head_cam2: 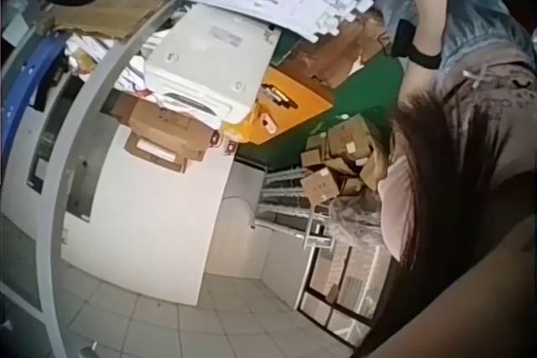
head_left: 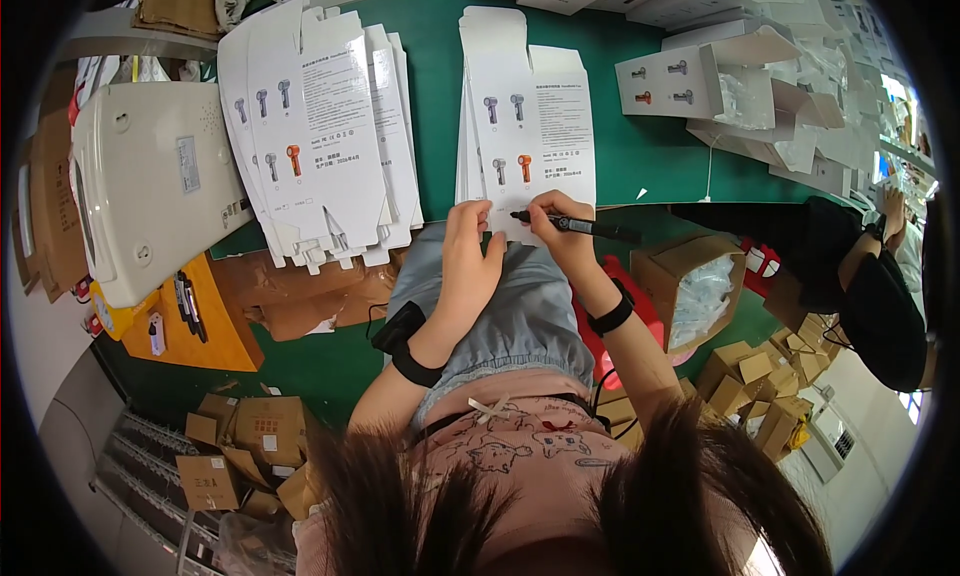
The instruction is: The person marks a stack of product boxes with a pen, retrieves more boxes from a paper bag, and then places the boxes into open containers on the table.
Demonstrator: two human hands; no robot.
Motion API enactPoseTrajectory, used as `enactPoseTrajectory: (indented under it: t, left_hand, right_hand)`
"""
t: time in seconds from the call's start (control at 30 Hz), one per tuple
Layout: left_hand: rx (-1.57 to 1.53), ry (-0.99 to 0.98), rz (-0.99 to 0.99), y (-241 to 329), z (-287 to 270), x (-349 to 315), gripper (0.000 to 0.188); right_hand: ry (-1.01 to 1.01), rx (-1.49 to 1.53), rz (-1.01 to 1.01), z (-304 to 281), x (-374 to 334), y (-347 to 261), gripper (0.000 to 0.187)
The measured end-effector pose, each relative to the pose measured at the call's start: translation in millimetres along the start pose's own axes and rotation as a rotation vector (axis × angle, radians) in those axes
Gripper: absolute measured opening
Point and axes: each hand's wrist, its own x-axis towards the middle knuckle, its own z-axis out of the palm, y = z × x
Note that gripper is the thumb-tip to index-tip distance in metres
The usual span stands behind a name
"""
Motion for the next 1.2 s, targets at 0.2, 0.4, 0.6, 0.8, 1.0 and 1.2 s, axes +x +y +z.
enactPoseTrajectory:
  t: [0.2, 0.4, 0.6, 0.8, 1.0, 1.2]
  left_hand:
    - [-0.061, 0.005, -0.03, 3, 4, 0, 0.036]
    - [-0.098, 0.099, -0.088, 8, 11, -1, 0.036]
    - [-0.233, -0.068, -0.342, 27, -3, 3, 0.029]
    - [-0.349, 0.206, -0.299, 69, -111, -2, 0.039]
    - [0.019, 0.527, -0.151, 61, -170, -12, 0.047]
    - [0.491, 0.323, 0.105, 65, -106, 3, 0.043]
  right_hand:
    - [0.035, -0.114, -0.03, 5, 0, 8, 0.004]
    - [0.085, 0.176, 0.097, 0, 0, 1, 0.008]
    - [0.073, 0.475, 0.185, -9, -9, -23, 0.016]
    - [0.28, 0.679, 0.019, -23, 25, -58, 0.018]
    - [0.21, 0.407, 0.005, -12, 72, -46, 0.013]
    - [0.169, 0.148, 0.03, 2, 89, -29, 0.01]
